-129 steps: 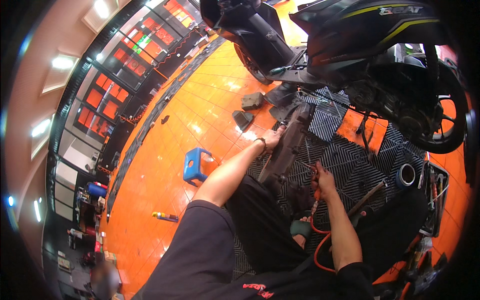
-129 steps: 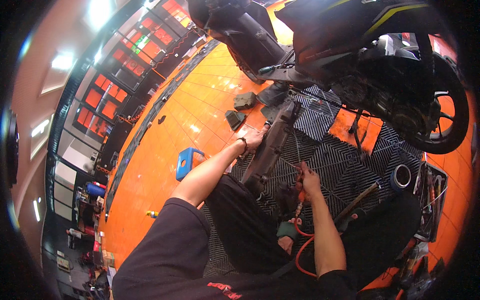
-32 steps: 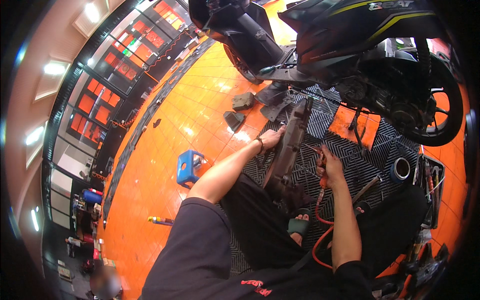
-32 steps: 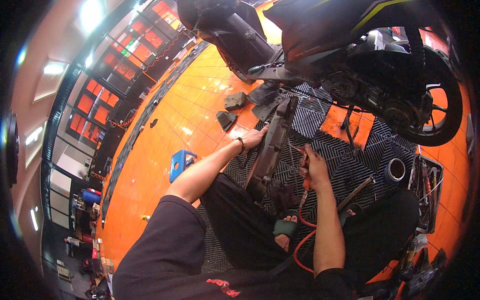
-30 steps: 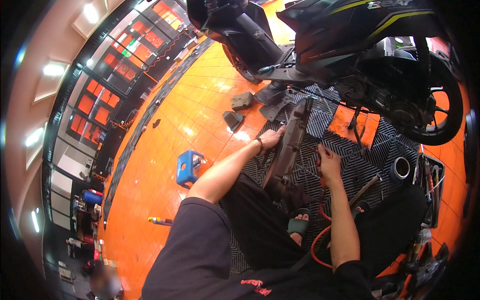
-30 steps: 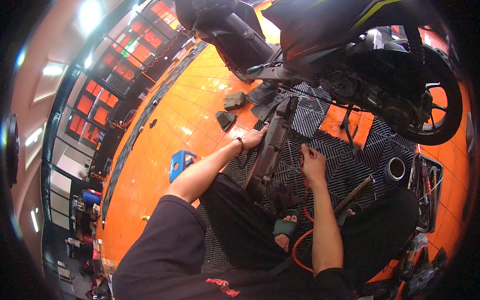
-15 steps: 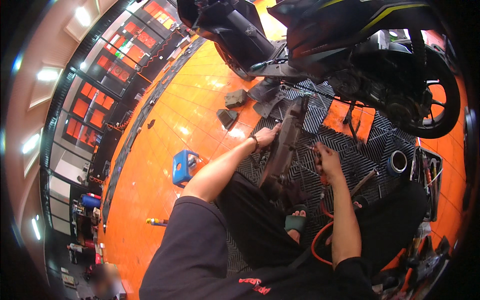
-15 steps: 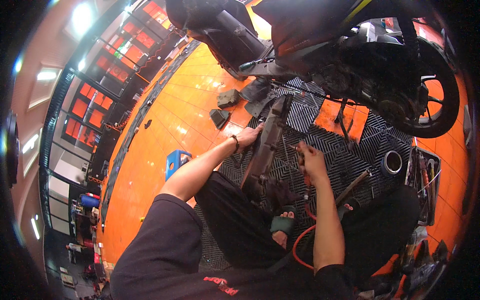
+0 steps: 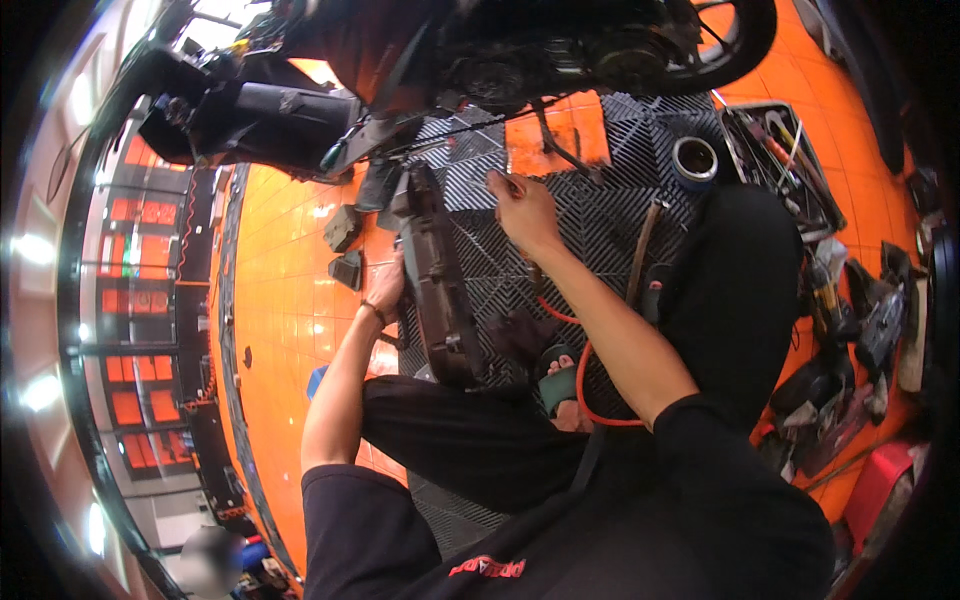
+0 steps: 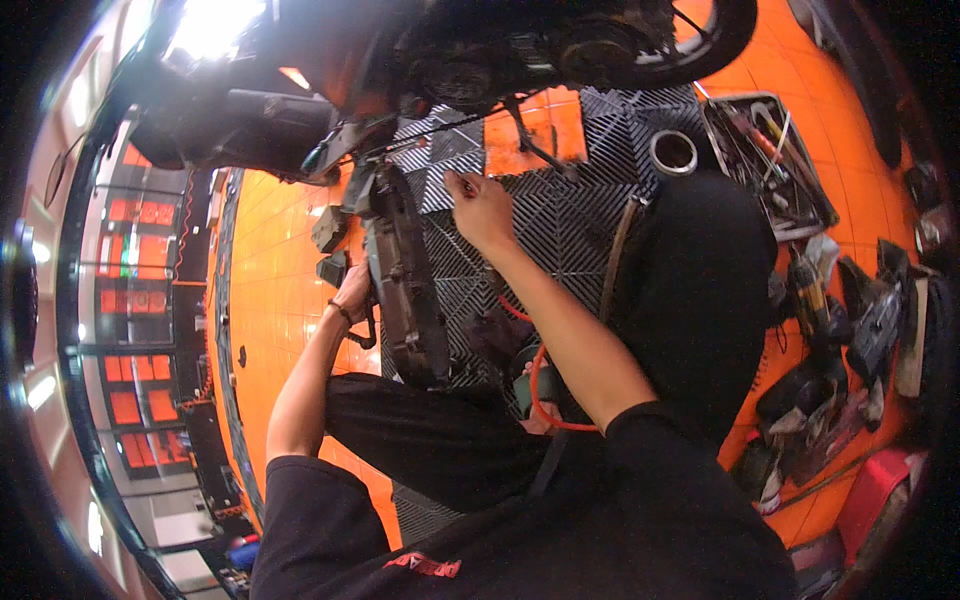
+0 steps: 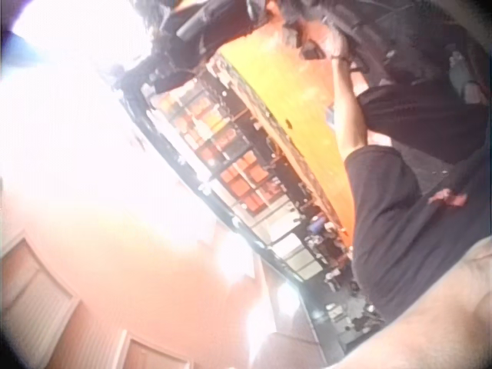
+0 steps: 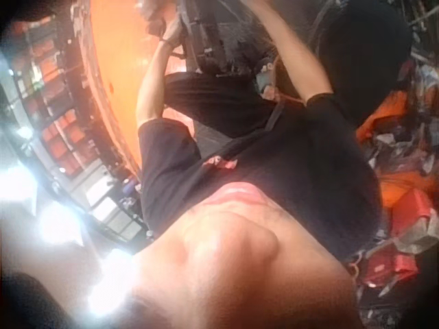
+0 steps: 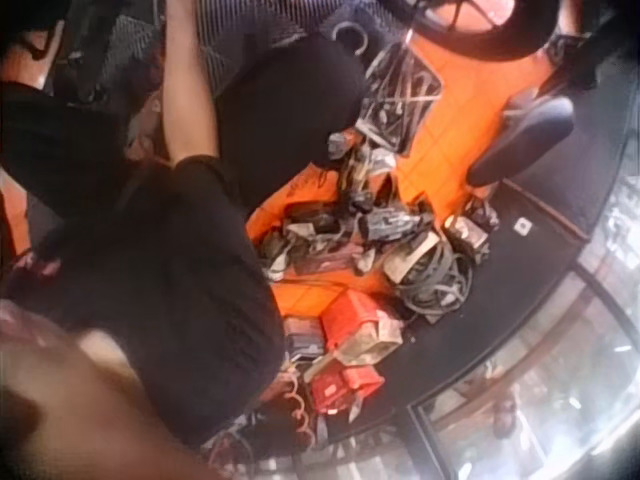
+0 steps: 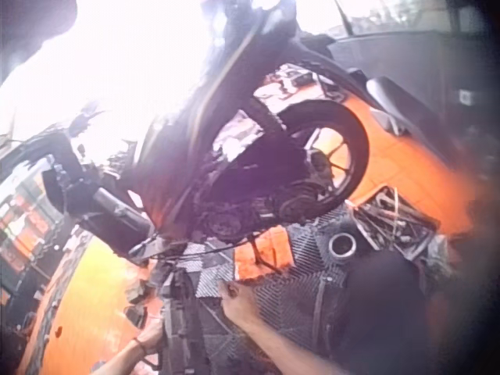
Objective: The person removes the transmission belt and clutch components from a motorcycle, cleans the parts with a cloth, and then reinstalls the outer transmission cover.
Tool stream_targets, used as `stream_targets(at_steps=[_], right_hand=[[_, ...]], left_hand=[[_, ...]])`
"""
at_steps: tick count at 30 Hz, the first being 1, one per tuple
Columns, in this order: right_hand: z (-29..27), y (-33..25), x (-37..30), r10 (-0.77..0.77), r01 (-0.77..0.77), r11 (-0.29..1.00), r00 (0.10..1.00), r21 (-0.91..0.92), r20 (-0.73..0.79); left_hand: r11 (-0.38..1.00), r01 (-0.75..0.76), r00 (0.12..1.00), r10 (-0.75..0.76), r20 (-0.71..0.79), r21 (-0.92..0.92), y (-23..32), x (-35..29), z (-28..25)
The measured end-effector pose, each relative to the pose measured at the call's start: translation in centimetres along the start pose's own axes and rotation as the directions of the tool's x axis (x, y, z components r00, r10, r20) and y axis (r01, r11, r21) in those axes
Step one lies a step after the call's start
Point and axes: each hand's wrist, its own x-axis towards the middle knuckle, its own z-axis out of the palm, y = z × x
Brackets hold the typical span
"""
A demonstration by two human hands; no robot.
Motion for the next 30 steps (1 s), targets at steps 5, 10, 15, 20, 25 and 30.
stream_targets(at_steps=[5,10,15,20,25,30], right_hand=[[-0.5,-0.6,-0.4,-0.053,0.038,0.99,0.992,0.136,0.111],[-2.2,-1.0,-1.6,0.198,-0.363,0.813,0.907,0.455,0.371],[-1.1,-0.9,0.3,0.087,-0.111,0.978,0.986,0.178,0.14],[-1.9,-3.1,0.0,0.125,-0.17,0.981,0.921,0.09,0.37],[-2.3,-6.4,-1.5,-0.243,0.253,0.966,0.958,-0.054,0.153],[-1.7,-8.9,-0.5,-0.237,0.265,0.955,0.953,-0.134,0.191]], left_hand=[[0.997,-0.04,0.999,0.038,-0.037,-0.059,0.4,-1.6,1.1],[1.0,0.001,1.0,-0.001,-0.02,0.012,0.1,-1.3,0.6],[0.998,-0.039,0.998,0.036,-0.058,-0.058,1.7,-2.6,2.9],[1.0,-0.005,0.989,0.004,-0.146,-0.009,2.1,-2.9,3.1],[1.0,-0.014,0.996,0.017,-0.091,0.026,1.2,-2.1,1.4],[0.998,-0.051,0.995,0.047,-0.084,-0.046,0.5,-2.0,1.5]])
